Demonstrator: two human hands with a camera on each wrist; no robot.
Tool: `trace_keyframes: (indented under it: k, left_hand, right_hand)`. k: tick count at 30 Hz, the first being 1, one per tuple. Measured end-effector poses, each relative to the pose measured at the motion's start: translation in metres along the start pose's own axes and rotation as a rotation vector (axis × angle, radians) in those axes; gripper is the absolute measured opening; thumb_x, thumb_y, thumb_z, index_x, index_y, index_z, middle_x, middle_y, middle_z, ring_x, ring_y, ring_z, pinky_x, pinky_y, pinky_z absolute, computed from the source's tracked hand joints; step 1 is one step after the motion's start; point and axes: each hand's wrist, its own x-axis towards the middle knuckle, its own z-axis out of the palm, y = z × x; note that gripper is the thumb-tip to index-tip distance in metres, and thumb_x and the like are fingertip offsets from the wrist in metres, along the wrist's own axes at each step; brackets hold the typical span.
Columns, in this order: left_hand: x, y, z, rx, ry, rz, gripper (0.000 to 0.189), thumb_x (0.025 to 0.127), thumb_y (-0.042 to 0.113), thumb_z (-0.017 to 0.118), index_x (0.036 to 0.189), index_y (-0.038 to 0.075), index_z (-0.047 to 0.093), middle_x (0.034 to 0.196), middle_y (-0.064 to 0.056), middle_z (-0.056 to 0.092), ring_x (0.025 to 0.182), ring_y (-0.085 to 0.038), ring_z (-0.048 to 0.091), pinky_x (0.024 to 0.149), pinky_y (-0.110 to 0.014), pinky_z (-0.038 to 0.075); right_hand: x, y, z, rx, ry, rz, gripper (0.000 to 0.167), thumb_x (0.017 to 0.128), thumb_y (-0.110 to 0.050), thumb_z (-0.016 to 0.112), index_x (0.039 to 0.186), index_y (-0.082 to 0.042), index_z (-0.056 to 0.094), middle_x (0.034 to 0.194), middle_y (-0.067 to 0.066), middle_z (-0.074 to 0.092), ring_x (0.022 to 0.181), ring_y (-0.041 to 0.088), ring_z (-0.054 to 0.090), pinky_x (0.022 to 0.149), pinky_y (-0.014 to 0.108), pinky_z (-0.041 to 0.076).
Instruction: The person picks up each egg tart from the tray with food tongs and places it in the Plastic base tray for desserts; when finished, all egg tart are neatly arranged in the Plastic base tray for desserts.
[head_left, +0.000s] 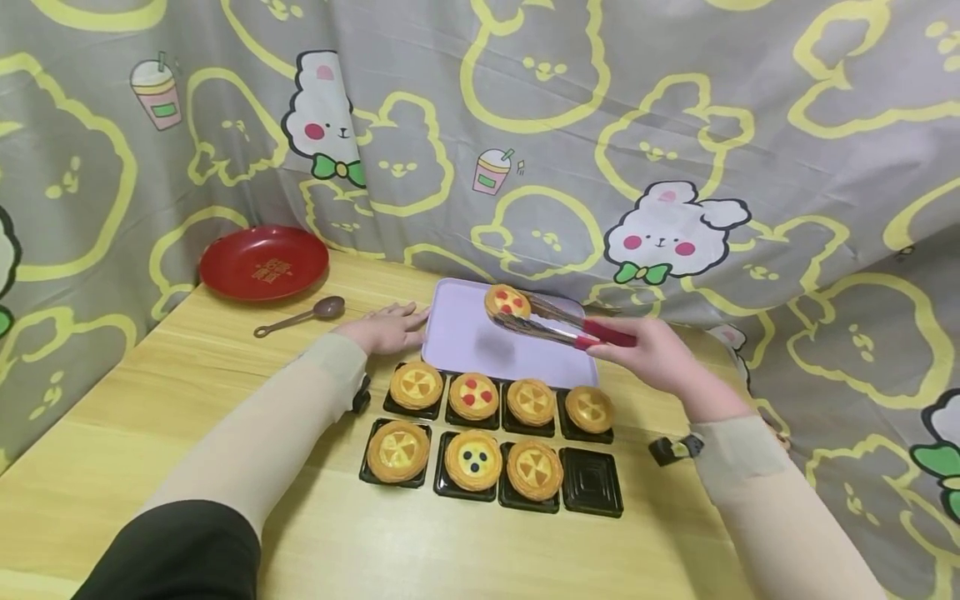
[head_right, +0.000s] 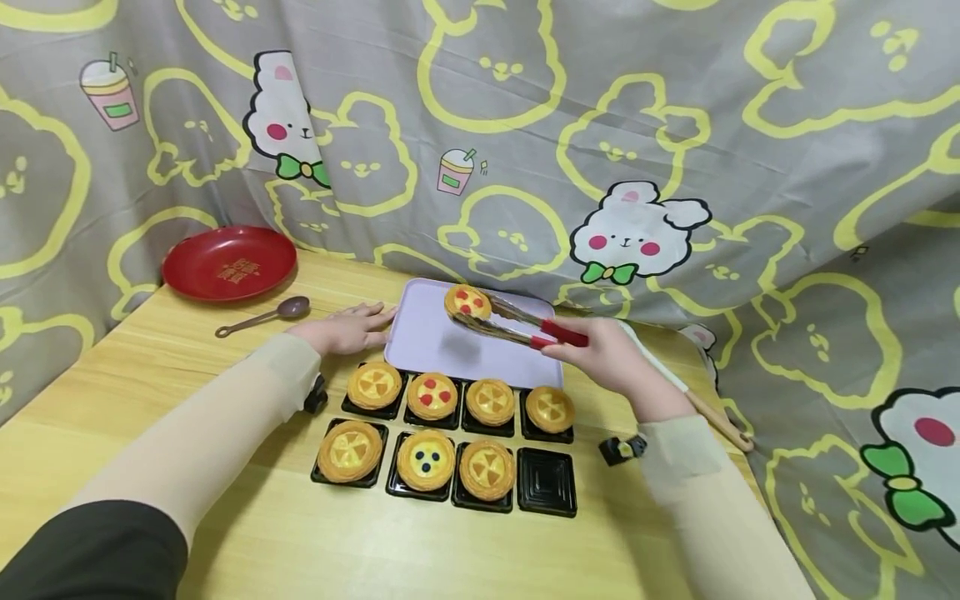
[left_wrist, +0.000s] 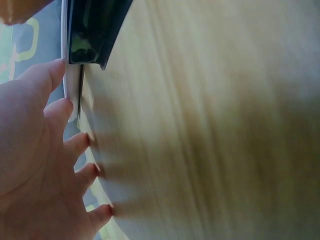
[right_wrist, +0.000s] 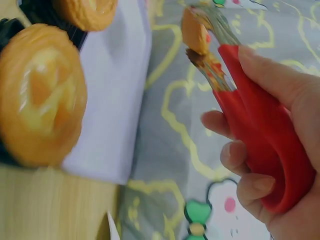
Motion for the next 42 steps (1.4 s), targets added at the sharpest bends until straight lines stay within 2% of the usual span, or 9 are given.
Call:
trace_keyframes:
  k: [10, 15, 20, 23, 26, 29, 36, 39, 42]
  left_hand:
    - [0.002, 0.002, -0.006, 0.001, 0.011, 0.010, 0.067, 0.105, 0.048, 0.037, 0.160, 0.017, 0.013, 0.163, -0.018, 0.007, 0.146, -0.046, 0.004, 0.113, -0.066, 0.005]
    - [0.003, 0.001, -0.006, 0.019, 0.007, 0.005, 0.067, 0.105, 0.048, 0.036, 0.160, 0.017, 0.012, 0.163, -0.019, 0.008, 0.146, -0.047, 0.005, 0.114, -0.065, 0.006]
    - [0.003, 0.000, -0.005, 0.029, 0.004, 0.000, 0.067, 0.105, 0.049, 0.035, 0.160, 0.018, 0.011, 0.163, -0.019, 0.008, 0.145, -0.047, 0.006, 0.114, -0.065, 0.007]
    - [0.003, 0.000, -0.004, 0.034, 0.007, -0.002, 0.068, 0.105, 0.050, 0.035, 0.160, 0.018, 0.012, 0.163, -0.018, 0.008, 0.145, -0.047, 0.006, 0.114, -0.066, 0.007]
    - [0.003, -0.001, -0.003, 0.033, 0.011, -0.004, 0.068, 0.105, 0.050, 0.035, 0.160, 0.018, 0.013, 0.163, -0.019, 0.009, 0.145, -0.048, 0.007, 0.113, -0.067, 0.008]
    - [0.002, -0.001, -0.003, 0.027, 0.012, -0.005, 0.067, 0.105, 0.049, 0.036, 0.160, 0.017, 0.014, 0.162, -0.019, 0.009, 0.145, -0.048, 0.007, 0.112, -0.069, 0.008]
    - [0.002, 0.000, -0.002, 0.013, -0.003, -0.002, 0.067, 0.105, 0.049, 0.035, 0.160, 0.017, 0.013, 0.163, -0.018, 0.009, 0.145, -0.048, 0.006, 0.113, -0.067, 0.007]
    - [0.002, 0.000, -0.001, 0.011, -0.011, -0.004, 0.066, 0.106, 0.049, 0.035, 0.160, 0.018, 0.012, 0.163, -0.018, 0.008, 0.146, -0.047, 0.005, 0.114, -0.066, 0.007]
    - [0.003, 0.001, -0.001, 0.005, -0.008, -0.002, 0.066, 0.105, 0.049, 0.035, 0.160, 0.018, 0.012, 0.163, -0.017, 0.008, 0.146, -0.047, 0.005, 0.114, -0.066, 0.007]
  right_hand:
    - [-0.104, 0.007, -0.033, 0.023, 0.014, 0.044, 0.046, 0.088, -0.030, 0.077, 0.130, -0.014, 0.068, 0.111, 0.009, 0.072, 0.076, 0.009, 0.064, 0.060, 0.022, 0.052]
    - [-0.155, 0.009, -0.043, 0.022, -0.024, 0.135, 0.045, 0.088, -0.024, 0.077, 0.129, -0.010, 0.067, 0.113, 0.011, 0.071, 0.075, 0.004, 0.061, 0.057, 0.023, 0.051]
    - [-0.191, 0.012, -0.042, 0.034, -0.120, 0.268, 0.051, 0.088, -0.033, 0.076, 0.131, -0.008, 0.065, 0.118, 0.012, 0.069, 0.080, 0.002, 0.062, 0.059, 0.023, 0.052]
    - [-0.204, 0.014, -0.038, 0.055, -0.188, 0.375, 0.058, 0.086, -0.041, 0.075, 0.133, -0.009, 0.064, 0.122, 0.014, 0.067, 0.085, 0.002, 0.062, 0.062, 0.023, 0.052]
    - [-0.212, 0.015, -0.031, 0.056, -0.214, 0.421, 0.061, 0.085, -0.045, 0.075, 0.134, -0.011, 0.063, 0.126, 0.014, 0.065, 0.096, 0.002, 0.060, 0.065, 0.022, 0.052]
    - [-0.215, 0.017, -0.024, 0.066, -0.220, 0.404, 0.060, 0.086, -0.045, 0.074, 0.134, -0.011, 0.064, 0.127, 0.016, 0.064, 0.098, 0.001, 0.060, 0.062, 0.022, 0.050]
    - [-0.221, 0.018, -0.009, -0.003, -0.218, 0.321, 0.061, 0.083, -0.049, 0.074, 0.130, -0.011, 0.066, 0.116, 0.008, 0.070, 0.079, -0.001, 0.055, 0.056, 0.021, 0.042]
    - [-0.222, 0.017, -0.006, -0.027, -0.182, 0.299, 0.060, 0.081, -0.049, 0.076, 0.129, -0.012, 0.068, 0.102, 0.002, 0.073, 0.068, -0.003, 0.049, 0.052, 0.020, 0.040]
    - [-0.224, 0.015, -0.007, -0.019, -0.162, 0.320, 0.061, 0.082, -0.045, 0.078, 0.130, -0.009, 0.066, 0.071, -0.008, 0.059, 0.055, -0.001, 0.036, 0.046, 0.019, 0.035]
